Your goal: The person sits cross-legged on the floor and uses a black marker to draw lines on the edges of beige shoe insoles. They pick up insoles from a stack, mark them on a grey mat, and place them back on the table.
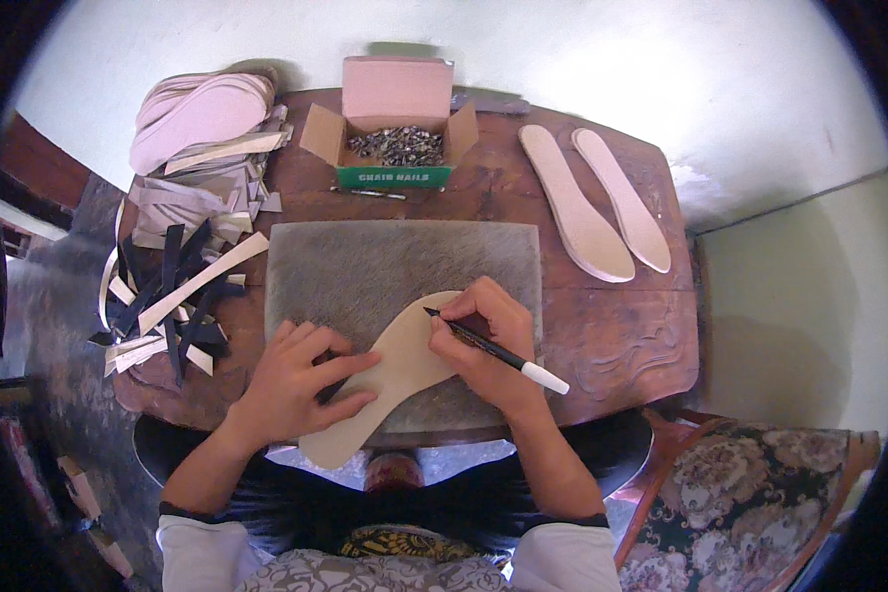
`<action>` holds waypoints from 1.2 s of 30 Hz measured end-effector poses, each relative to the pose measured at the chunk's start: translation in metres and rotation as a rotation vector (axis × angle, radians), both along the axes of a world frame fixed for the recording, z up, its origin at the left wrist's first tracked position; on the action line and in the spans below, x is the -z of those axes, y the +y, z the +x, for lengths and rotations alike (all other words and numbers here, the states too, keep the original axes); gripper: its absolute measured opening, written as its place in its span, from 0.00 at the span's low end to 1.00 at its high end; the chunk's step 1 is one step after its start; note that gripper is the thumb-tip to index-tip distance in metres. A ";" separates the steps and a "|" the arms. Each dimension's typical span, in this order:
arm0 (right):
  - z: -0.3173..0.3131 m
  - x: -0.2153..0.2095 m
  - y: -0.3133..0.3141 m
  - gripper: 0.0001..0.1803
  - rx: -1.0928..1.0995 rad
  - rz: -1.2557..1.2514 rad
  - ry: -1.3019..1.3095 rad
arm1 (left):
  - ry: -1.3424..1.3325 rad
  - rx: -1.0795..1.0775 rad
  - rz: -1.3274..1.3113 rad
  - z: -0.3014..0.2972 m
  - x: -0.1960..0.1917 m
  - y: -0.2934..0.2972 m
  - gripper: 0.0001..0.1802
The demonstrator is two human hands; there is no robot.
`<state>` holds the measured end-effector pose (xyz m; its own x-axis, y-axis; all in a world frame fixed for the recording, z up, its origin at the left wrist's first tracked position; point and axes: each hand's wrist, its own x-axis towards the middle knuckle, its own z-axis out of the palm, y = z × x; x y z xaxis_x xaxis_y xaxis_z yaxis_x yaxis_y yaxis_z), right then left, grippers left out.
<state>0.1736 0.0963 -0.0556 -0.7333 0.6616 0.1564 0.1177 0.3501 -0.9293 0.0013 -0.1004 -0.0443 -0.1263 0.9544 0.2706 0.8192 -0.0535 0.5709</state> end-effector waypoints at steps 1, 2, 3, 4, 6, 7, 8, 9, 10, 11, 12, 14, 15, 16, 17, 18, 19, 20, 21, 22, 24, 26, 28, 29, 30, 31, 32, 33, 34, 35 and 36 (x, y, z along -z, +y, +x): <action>0.000 -0.001 0.000 0.09 0.002 -0.003 0.004 | -0.002 -0.002 0.002 0.000 0.001 0.000 0.22; 0.000 -0.002 0.001 0.09 0.005 -0.006 0.008 | -0.001 -0.001 -0.003 0.001 0.001 0.000 0.22; 0.001 -0.003 0.001 0.09 0.012 -0.012 0.002 | 0.004 0.002 -0.007 0.000 0.002 0.000 0.23; 0.002 -0.002 0.001 0.10 0.019 -0.019 -0.003 | 0.010 0.004 -0.012 0.000 0.002 0.001 0.23; 0.002 -0.003 0.000 0.10 0.032 -0.020 -0.004 | 0.019 0.016 -0.034 -0.001 0.000 0.000 0.22; 0.001 -0.004 -0.001 0.10 0.038 -0.015 0.001 | 0.024 0.021 -0.046 -0.001 0.000 0.000 0.21; 0.000 -0.005 -0.001 0.10 0.044 -0.011 0.007 | 0.031 0.013 -0.046 -0.001 -0.001 -0.001 0.22; 0.001 -0.005 -0.001 0.10 0.048 0.010 0.004 | 0.035 0.010 -0.045 -0.001 -0.002 -0.001 0.22; 0.001 -0.004 -0.001 0.10 0.052 0.031 0.002 | 0.039 0.007 -0.044 0.000 -0.002 0.000 0.22; 0.002 -0.005 -0.001 0.10 0.057 0.052 -0.001 | 0.037 0.006 -0.038 0.000 -0.002 0.001 0.23; 0.002 -0.005 -0.001 0.10 0.059 0.079 -0.003 | 0.038 0.003 -0.035 0.001 -0.002 0.000 0.23; 0.001 -0.006 -0.001 0.10 0.063 0.133 -0.009 | 0.041 -0.002 -0.033 0.000 -0.003 -0.001 0.24; 0.001 -0.005 -0.001 0.10 0.057 0.119 -0.006 | 0.039 -0.001 -0.036 0.001 -0.004 -0.001 0.24; 0.001 -0.004 -0.001 0.10 0.049 0.106 -0.002 | 0.038 -0.001 -0.038 0.001 -0.004 -0.001 0.24; 0.001 -0.003 -0.001 0.10 0.041 0.093 0.002 | 0.035 0.000 -0.037 0.000 -0.005 0.000 0.24; 0.002 -0.003 0.000 0.11 0.037 0.109 -0.003 | 0.028 0.004 -0.036 0.001 -0.005 0.001 0.24; 0.002 -0.003 0.001 0.11 0.033 0.125 -0.008 | 0.020 0.007 -0.034 0.001 -0.005 0.001 0.24; 0.003 -0.003 0.001 0.11 0.028 0.141 -0.013 | 0.020 0.009 -0.037 0.001 -0.005 0.002 0.24; 0.003 -0.003 0.002 0.11 0.026 0.145 -0.008 | 0.023 0.009 -0.039 0.001 -0.006 0.002 0.25; 0.003 -0.002 0.002 0.11 0.025 0.148 -0.003 | 0.026 0.009 -0.040 0.001 -0.006 0.002 0.25; 0.002 -0.001 0.002 0.11 0.024 0.139 0.011 | 0.036 0.010 -0.049 0.000 -0.006 0.001 0.25; 0.002 0.001 0.001 0.11 0.027 0.111 0.031 | 0.038 0.010 -0.051 0.000 -0.006 0.001 0.25; 0.001 0.001 0.000 0.11 0.032 0.105 0.027 | 0.028 0.009 -0.051 0.000 -0.006 -0.001 0.25; 0.001 0.000 0.000 0.11 0.035 0.101 0.025 | 0.026 0.010 -0.045 0.000 -0.005 0.000 0.25; 0.001 -0.001 -0.001 0.11 0.032 0.106 0.028 | 0.019 0.012 -0.042 0.000 -0.004 0.000 0.25; 0.001 -0.003 -0.001 0.11 0.029 0.110 0.032 | 0.012 0.014 -0.040 0.000 -0.003 -0.001 0.25; 0.001 -0.003 0.000 0.11 0.026 0.114 0.035 | 0.013 0.015 -0.044 0.000 -0.004 -0.001 0.25; 0.002 -0.002 0.001 0.11 0.026 0.120 0.024 | 0.014 0.017 -0.048 0.000 -0.005 0.000 0.25; 0.003 -0.001 0.002 0.11 0.026 0.126 0.013 | 0.015 0.018 -0.051 0.000 -0.005 0.000 0.25; 0.004 0.000 0.003 0.11 0.026 0.132 0.002 | 0.012 0.019 -0.049 0.000 -0.005 0.001 0.25; 0.003 0.000 0.002 0.11 0.029 0.126 -0.006 | 0.013 0.016 -0.049 0.000 -0.006 0.000 0.25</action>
